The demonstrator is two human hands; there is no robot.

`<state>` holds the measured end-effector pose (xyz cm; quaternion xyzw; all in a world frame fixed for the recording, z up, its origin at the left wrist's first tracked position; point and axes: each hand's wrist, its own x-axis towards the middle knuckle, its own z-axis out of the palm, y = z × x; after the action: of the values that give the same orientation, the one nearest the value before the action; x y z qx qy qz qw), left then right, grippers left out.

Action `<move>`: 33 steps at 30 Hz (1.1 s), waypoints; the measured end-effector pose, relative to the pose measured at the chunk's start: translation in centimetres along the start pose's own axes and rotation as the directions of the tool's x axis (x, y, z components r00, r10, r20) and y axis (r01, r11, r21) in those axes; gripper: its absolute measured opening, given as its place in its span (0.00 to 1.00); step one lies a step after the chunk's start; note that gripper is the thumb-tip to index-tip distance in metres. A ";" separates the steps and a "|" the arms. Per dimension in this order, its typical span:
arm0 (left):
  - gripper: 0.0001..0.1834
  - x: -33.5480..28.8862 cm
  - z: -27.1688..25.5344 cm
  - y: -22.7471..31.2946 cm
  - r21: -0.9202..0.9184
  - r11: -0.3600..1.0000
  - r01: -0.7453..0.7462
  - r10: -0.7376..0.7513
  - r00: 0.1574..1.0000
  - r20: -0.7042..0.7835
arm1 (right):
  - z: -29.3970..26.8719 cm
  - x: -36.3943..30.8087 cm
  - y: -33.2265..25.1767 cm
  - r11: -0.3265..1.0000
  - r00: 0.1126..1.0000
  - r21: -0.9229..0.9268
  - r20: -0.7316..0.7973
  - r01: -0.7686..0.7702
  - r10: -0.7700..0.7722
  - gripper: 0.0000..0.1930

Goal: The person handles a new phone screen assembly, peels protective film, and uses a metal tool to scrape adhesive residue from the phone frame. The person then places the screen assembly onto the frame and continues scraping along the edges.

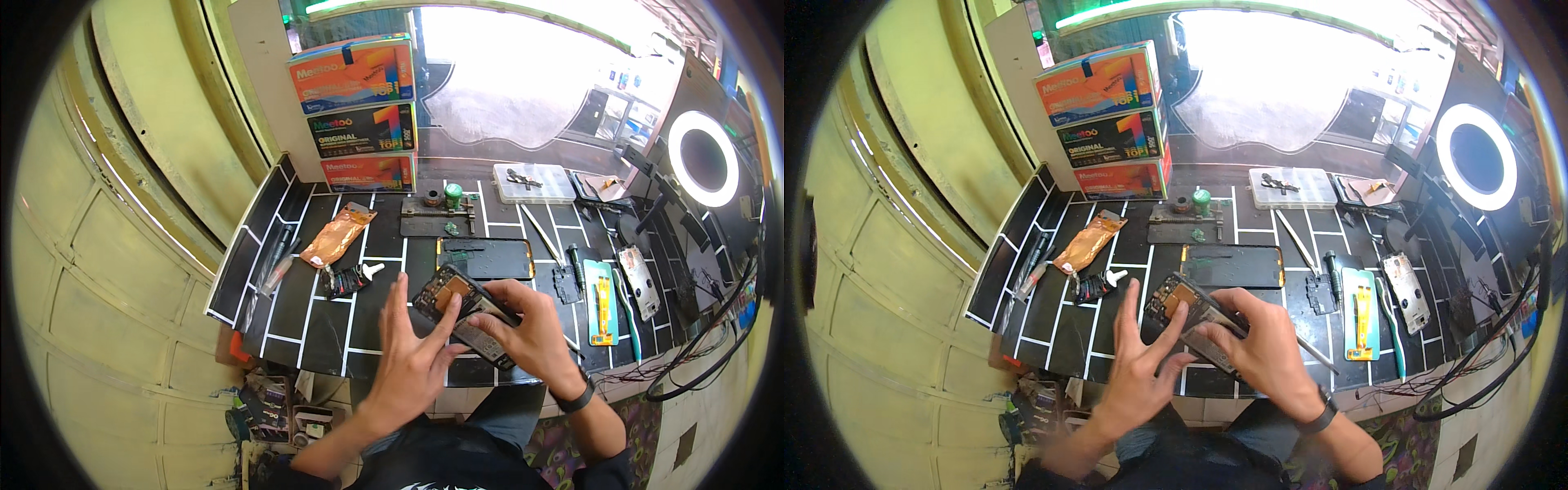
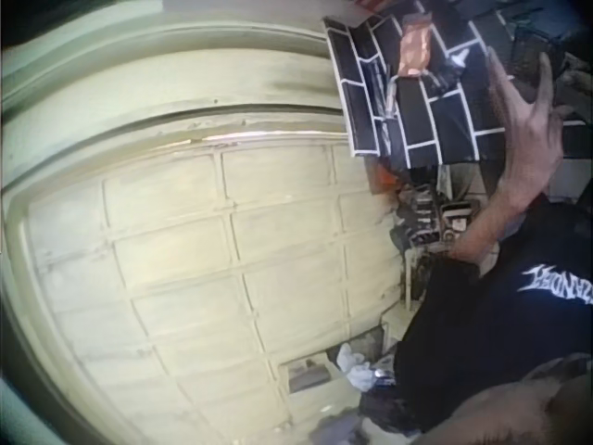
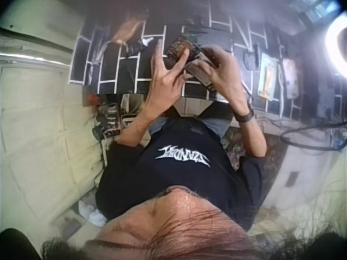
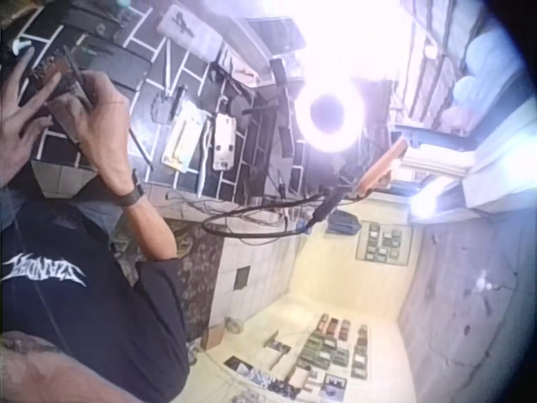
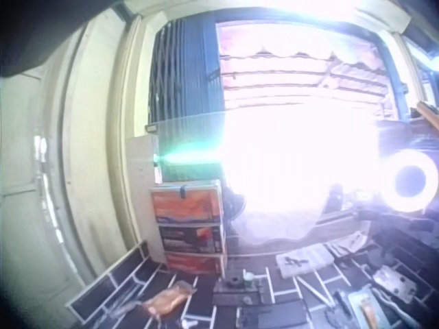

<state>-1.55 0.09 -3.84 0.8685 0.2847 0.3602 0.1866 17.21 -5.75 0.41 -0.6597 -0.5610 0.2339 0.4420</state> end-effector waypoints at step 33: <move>0.47 -3.2 1.9 2.5 -0.592 -0.723 0.357 -0.015 0.848 0.529 | -1.4 -4.5 -1.9 0.912 0.929 0.410 -0.340 0.007 0.146 0.12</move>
<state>-1.07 -4.05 -5.47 0.1069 -0.0124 0.2519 0.9617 16.17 -10.52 1.87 -0.6056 -0.3849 0.2347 0.6557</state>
